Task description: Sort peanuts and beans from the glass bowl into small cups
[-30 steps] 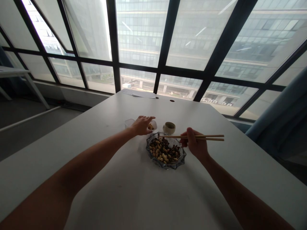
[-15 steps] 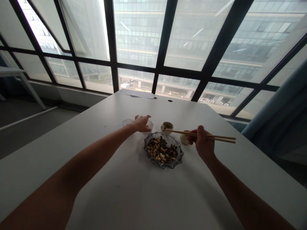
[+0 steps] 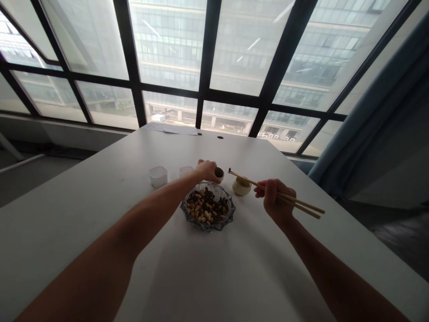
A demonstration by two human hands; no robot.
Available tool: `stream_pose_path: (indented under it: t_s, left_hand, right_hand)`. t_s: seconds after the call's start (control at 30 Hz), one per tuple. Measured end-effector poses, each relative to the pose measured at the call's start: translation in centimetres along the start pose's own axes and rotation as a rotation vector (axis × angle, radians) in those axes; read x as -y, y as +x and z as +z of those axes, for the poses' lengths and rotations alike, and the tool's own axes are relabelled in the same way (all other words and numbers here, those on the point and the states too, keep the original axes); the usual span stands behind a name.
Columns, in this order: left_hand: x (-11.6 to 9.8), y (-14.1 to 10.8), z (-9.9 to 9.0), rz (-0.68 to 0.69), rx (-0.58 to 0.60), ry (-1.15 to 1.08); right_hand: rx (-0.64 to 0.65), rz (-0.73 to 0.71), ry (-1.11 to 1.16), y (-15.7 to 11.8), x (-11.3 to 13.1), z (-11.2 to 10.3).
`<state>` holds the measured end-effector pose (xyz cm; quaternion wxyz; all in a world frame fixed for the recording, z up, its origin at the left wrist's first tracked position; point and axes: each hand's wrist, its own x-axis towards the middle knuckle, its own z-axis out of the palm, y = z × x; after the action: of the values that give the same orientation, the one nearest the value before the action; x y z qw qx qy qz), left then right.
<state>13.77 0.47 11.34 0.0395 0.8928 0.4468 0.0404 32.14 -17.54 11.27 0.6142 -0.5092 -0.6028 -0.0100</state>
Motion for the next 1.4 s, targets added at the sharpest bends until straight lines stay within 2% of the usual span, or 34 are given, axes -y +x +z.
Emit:
stream_pose_path:
  t_s: [0.13, 0.33, 0.43, 0.53, 0.63, 0.73, 0.83, 0.93, 1.03, 1.27, 1.4]
  left_hand:
    - [0.2, -0.8, 0.0, 0.186, -0.233, 0.028]
    - [-0.1, -1.2, 0.4, 0.237, -0.282, -0.006]
    - [-0.4, -1.0, 0.6, 0.218, -0.278, -0.006]
    - [-0.6, -0.7, 0.8, 0.204, -0.267, -0.011]
    - [-0.7, -0.4, 0.9, 0.173, -0.247, -0.018]
    - [-0.6, -0.1, 0.7, 0.126, -0.216, -0.038]
    - [-0.4, 0.3, 0.6, 0.065, -0.155, -0.058]
    - [-0.2, 0.6, 0.7, 0.020, -0.093, -0.055]
    - [-0.1, 0.6, 0.7, 0.000, -0.071, -0.053]
    - [-0.2, -0.4, 0.1, -0.023, 0.004, -0.037]
    - [0.2, -1.8, -1.0, -0.001, -0.052, -0.031]
  right_hand:
    - [0.009, -0.048, -0.036, -0.2, 0.4, -0.3]
    - [0.035, -0.041, -0.021, 0.0, -0.5, 0.6]
    - [0.090, -0.047, -0.013, 0.5, -1.6, 1.6]
    - [0.214, -0.002, -0.013, 1.3, -2.8, 2.3]
    - [0.177, 0.058, 0.024, 1.9, -3.4, 2.4]
    - [0.100, 0.099, 0.096, 2.0, -2.7, 1.8]
    - [0.067, 0.123, 0.141, 1.9, -1.0, 1.0]
    - [0.142, 0.145, 0.152, 1.5, 0.8, 0.6]
    - [0.242, 0.181, 0.169, 1.0, 1.6, 0.9]
    - [0.388, 0.190, 0.157, 0.0, 0.6, 3.1]
    - [0.455, 0.194, 0.132, 0.2, 0.5, 3.7]
